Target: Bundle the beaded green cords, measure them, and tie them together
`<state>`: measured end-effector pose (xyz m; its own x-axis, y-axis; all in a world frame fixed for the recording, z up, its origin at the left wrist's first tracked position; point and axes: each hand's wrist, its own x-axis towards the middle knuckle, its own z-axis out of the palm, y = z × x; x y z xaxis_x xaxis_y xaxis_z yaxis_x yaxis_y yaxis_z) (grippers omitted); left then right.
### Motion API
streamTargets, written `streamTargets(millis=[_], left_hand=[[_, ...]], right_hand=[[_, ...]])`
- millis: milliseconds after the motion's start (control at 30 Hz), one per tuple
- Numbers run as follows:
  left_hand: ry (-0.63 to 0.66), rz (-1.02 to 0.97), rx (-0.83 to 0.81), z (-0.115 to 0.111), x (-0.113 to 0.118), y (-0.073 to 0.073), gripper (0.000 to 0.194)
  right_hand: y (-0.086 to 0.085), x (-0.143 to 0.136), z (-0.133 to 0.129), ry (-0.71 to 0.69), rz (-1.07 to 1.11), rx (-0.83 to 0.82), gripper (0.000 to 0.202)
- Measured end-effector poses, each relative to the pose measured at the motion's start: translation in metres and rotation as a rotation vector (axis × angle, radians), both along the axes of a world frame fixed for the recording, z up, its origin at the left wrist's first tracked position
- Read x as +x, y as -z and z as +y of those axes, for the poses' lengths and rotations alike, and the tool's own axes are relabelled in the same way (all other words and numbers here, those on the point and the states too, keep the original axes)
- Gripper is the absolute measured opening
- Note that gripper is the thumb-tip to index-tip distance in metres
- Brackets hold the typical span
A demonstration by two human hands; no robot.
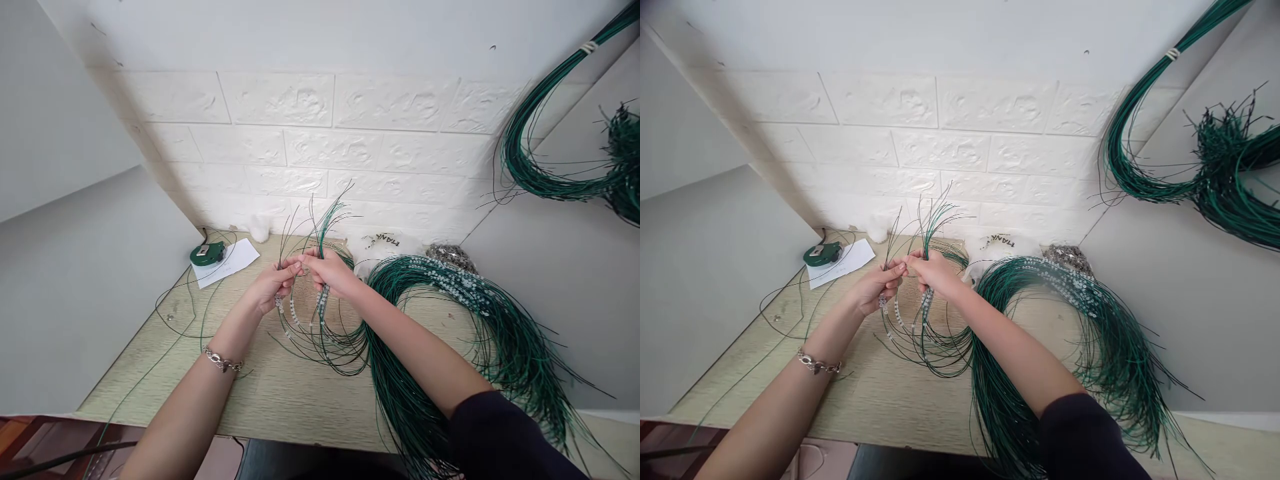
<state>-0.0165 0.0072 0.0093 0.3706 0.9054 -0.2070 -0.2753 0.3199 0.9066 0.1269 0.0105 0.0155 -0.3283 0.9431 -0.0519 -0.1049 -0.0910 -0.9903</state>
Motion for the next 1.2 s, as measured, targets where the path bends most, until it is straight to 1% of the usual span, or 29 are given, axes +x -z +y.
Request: streamTargets(millis=[67, 133, 200, 300, 400, 500, 567, 700, 833, 933, 1033, 1133, 1200], left_hand=[[-0.045, -0.071, -0.028, 0.001, 0.000, 0.000, 0.027], [-0.099, -0.128, -0.069, 0.001, 0.000, 0.000, 0.029], [-0.121, -0.172, -0.117, 0.001, 0.000, 0.000, 0.031], [-0.068, -0.214, -0.168, 0.001, 0.000, 0.000, 0.026], [-0.003, -0.220, -0.161, 0.000, 0.000, -0.001, 0.023], [0.028, -0.165, -0.137, -0.002, 0.001, -0.003, 0.030], [0.039, -0.108, -0.126, -0.002, 0.001, -0.003, 0.031], [0.077, -0.015, -0.092, -0.004, 0.003, -0.004, 0.027], [0.125, 0.036, -0.079, -0.006, 0.003, -0.005, 0.026], [0.145, 0.052, -0.078, -0.007, 0.002, -0.005, 0.025], [0.126, 0.030, -0.079, -0.007, 0.003, -0.003, 0.025], [0.078, -0.033, -0.072, -0.007, 0.002, -0.003, 0.027], [0.048, -0.083, -0.076, -0.007, 0.002, -0.005, 0.027]], right_hand=[[0.002, 0.000, 0.000, -0.018, -0.011, 0.018, 0.027], [0.003, 0.002, 0.002, -0.067, -0.034, 0.028, 0.030], [0.003, 0.003, 0.003, -0.107, -0.052, 0.034, 0.031], [0.000, 0.005, 0.003, -0.125, -0.053, 0.039, 0.032], [-0.005, 0.006, 0.001, -0.103, 0.004, 0.008, 0.030], [-0.014, 0.007, 0.000, -0.001, 0.080, -0.018, 0.023], [-0.019, 0.010, 0.001, 0.103, 0.105, -0.012, 0.021], [-0.027, 0.016, 0.006, 0.309, 0.096, 0.052, 0.016], [-0.033, 0.027, 0.013, 0.416, 0.088, 0.141, 0.019], [-0.043, 0.043, 0.017, 0.521, 0.155, 0.184, 0.020], [-0.058, 0.064, 0.019, 0.591, 0.195, 0.173, 0.018], [-0.071, 0.085, 0.019, 0.631, 0.188, 0.152, 0.015], [-0.076, 0.098, 0.019, 0.648, 0.129, 0.157, 0.014]])
